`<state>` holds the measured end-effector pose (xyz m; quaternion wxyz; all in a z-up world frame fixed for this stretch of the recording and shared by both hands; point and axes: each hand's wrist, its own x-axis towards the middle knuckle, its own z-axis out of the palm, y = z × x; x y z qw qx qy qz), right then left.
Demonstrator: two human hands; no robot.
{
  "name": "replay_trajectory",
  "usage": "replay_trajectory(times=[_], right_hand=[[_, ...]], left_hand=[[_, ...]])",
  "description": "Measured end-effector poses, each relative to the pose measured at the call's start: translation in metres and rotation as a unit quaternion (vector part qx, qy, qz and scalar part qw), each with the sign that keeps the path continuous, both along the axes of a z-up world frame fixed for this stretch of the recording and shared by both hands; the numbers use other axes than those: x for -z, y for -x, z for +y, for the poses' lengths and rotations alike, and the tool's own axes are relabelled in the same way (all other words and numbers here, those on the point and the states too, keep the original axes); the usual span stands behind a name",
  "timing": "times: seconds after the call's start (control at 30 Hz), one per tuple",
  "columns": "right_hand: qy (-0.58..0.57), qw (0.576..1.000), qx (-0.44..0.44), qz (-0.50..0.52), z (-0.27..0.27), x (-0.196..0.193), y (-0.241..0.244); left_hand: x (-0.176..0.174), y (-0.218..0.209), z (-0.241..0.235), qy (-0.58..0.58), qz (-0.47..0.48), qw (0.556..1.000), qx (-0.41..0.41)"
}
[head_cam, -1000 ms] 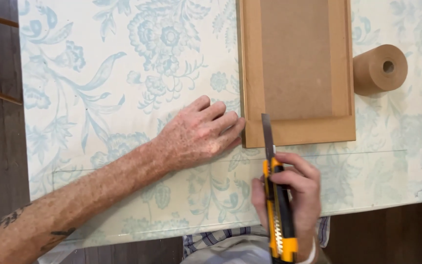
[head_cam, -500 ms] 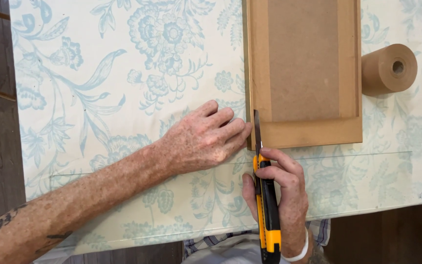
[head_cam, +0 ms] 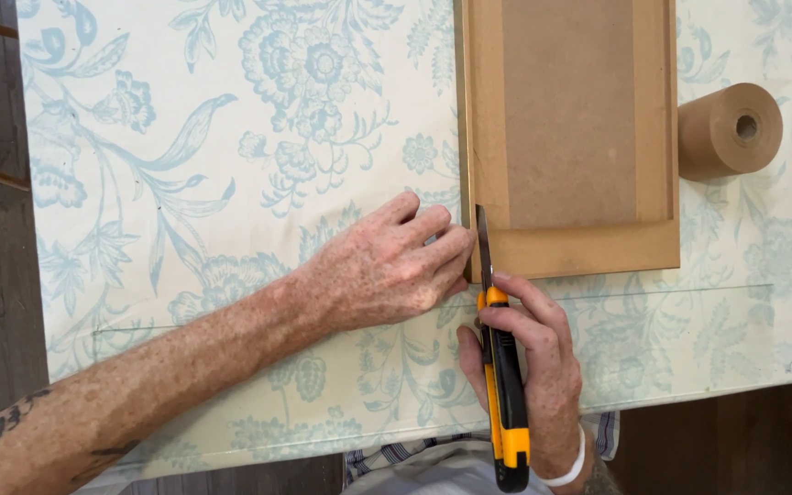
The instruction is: Applying and smoothing brown paper tape to the back of a wooden picture frame using a utility knife and a cloth.
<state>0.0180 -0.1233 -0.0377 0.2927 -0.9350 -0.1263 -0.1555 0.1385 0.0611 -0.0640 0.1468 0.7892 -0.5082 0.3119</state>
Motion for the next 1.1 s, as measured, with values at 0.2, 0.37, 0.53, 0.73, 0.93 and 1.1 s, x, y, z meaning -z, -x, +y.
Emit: replay_trajectory(times=[0.2, 0.37, 0.53, 0.73, 0.93, 1.1], right_hand=[[-0.016, 1.000, -0.014, 0.007, 0.001, 0.002, 0.002], [-0.027, 0.999, -0.018, 0.027, 0.000, 0.003, 0.000], [-0.025, 0.999, -0.008, 0.027, 0.000, 0.006, 0.002], [-0.016, 1.000, -0.005, 0.022, -0.001, 0.009, 0.002], [-0.010, 1.000, -0.014, 0.017, -0.001, 0.009, -0.002], [-0.010, 1.000, -0.016, 0.020, -0.002, 0.010, 0.000]], left_hand=[[0.002, 0.003, -0.003, -0.006, 0.019, 1.000, -0.008], [0.001, 0.005, -0.002, -0.016, 0.005, 1.000, -0.022], [0.000, 0.006, -0.003, -0.009, 0.006, 1.000, -0.026], [-0.001, 0.008, -0.004, -0.003, 0.011, 0.999, -0.032], [0.000, 0.009, -0.004, -0.005, 0.017, 0.999, -0.036], [-0.001, 0.011, -0.004, -0.009, 0.015, 0.999, -0.039]])
